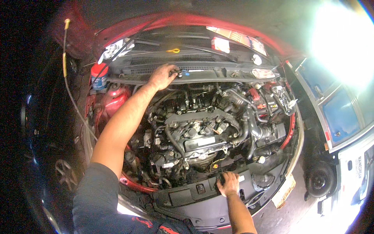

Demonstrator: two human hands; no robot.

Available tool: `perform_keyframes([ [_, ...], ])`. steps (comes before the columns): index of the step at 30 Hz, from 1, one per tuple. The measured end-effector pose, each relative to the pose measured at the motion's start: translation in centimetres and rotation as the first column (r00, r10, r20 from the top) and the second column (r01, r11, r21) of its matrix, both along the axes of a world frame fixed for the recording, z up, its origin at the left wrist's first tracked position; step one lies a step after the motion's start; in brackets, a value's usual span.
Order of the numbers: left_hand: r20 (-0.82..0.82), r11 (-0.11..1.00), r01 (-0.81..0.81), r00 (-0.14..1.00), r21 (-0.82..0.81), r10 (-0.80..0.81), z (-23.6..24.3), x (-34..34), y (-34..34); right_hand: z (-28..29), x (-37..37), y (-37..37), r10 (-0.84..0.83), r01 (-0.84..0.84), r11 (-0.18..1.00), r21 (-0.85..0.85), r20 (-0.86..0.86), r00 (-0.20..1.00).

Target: The person works under the hood of a red car in a garage, handling engine components and tools. They remove a plastic cover, select a socket wrench from a tray, and manipulate parts within the engine bay, including a blue connector and hoses. The person appears to be performing maintenance or repair on the engine.

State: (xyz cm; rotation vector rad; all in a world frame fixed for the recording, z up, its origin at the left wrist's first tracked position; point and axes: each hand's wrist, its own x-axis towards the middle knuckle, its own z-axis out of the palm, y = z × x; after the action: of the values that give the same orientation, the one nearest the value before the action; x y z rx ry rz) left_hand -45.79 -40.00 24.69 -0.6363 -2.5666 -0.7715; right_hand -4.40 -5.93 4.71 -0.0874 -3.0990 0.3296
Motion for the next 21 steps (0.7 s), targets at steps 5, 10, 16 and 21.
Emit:
perform_keyframes([
  [5, 0.155, 0.955, 0.071, 0.988, -0.288, -0.027, 0.8, -4.7, 3.2, 0.0, -0.2, 0.1, -0.003, 0.003, 1.0, 0.003, -0.008, 1.0],
  [10, 0.151, 0.95, 0.184, 0.977, -0.252, -0.149, 1.6, -5.0, 7.2, 0.1, -0.2, 0.2, 0.023, -0.023, 1.0, -0.007, -0.035, 0.999],
  [16, 0.119, 0.974, 0.076, 0.992, -0.213, -0.051, 0.7, -5.2, 10.8, 0.5, -0.4, -0.2, -0.01, 0.01, 1.0, 0.001, 0.004, 1.0],
  [21, 0.059, 0.999, 0.004, 0.998, 0.039, -0.006, 1.5, -7.8, 6.4, 0.7, -0.3, 0.0, -0.011, 0.012, 1.0, -0.011, 0.032, 0.999],
])
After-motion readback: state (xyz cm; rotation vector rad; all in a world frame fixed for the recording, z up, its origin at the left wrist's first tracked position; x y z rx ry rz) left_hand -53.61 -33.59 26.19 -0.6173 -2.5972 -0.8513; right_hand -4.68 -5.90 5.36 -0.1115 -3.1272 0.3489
